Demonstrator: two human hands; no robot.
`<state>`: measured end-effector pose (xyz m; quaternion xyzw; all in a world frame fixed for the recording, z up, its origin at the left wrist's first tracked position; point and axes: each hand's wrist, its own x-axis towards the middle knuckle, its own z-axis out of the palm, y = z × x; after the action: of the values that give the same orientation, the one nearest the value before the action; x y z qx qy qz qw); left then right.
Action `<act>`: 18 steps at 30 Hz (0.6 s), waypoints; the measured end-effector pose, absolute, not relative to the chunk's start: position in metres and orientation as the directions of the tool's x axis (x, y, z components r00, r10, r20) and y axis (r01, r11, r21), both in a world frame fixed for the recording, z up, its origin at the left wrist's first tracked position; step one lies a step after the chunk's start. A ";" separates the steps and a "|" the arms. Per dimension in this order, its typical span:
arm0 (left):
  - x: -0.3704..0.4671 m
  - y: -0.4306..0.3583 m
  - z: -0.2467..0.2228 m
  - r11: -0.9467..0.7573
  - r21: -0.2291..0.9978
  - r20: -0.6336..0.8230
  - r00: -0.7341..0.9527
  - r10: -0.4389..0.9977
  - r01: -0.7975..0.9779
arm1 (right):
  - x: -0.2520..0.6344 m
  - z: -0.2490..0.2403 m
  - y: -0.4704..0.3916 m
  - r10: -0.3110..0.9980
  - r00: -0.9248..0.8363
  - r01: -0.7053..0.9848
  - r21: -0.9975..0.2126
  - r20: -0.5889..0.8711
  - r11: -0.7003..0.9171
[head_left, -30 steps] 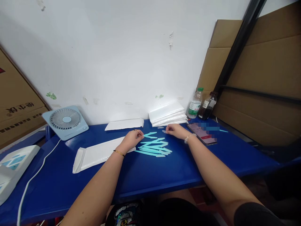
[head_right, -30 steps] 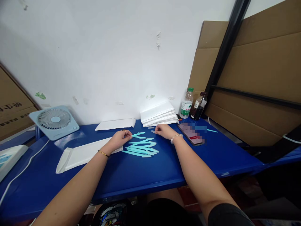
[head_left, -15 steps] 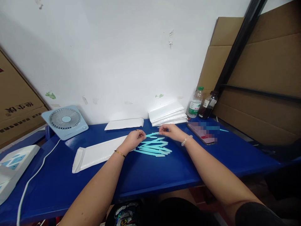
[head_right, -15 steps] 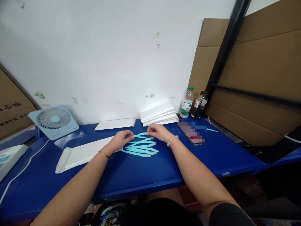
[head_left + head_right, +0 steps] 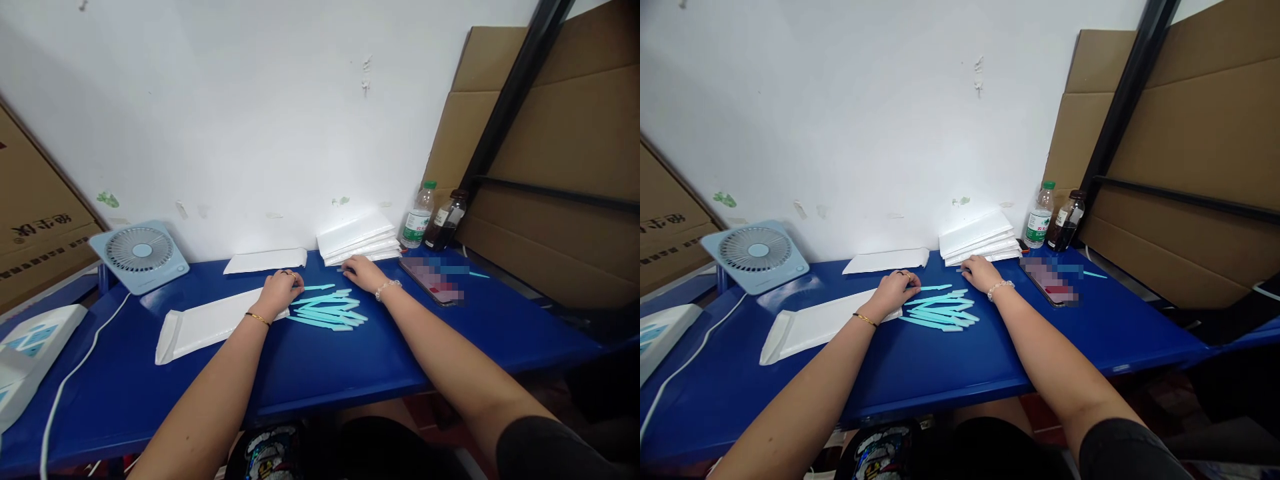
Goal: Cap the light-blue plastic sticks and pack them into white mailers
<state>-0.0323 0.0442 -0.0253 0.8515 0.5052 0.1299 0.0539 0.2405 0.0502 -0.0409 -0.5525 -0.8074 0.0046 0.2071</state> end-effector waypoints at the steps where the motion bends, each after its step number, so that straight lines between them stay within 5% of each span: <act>1: -0.032 0.045 -0.025 -0.479 0.222 0.158 0.453 0.877 0.849 | 0.238 -0.041 0.051 0.899 -0.303 0.897 -0.225 0.316 0.381; 11: -0.031 0.042 -0.021 -0.471 0.402 0.211 0.421 0.882 0.785 | 0.241 -0.036 0.042 0.919 -0.330 0.846 -0.364 0.216 0.389; 18: -0.031 0.041 -0.023 -0.479 0.590 0.283 0.390 0.876 0.650 | 0.242 -0.034 0.039 0.874 -0.406 0.807 -0.344 0.268 0.480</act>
<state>-0.0308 0.0408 -0.0231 0.8102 0.4709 0.2885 0.1964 0.2417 0.0389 -0.0339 -0.5035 -0.8345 0.0803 0.2090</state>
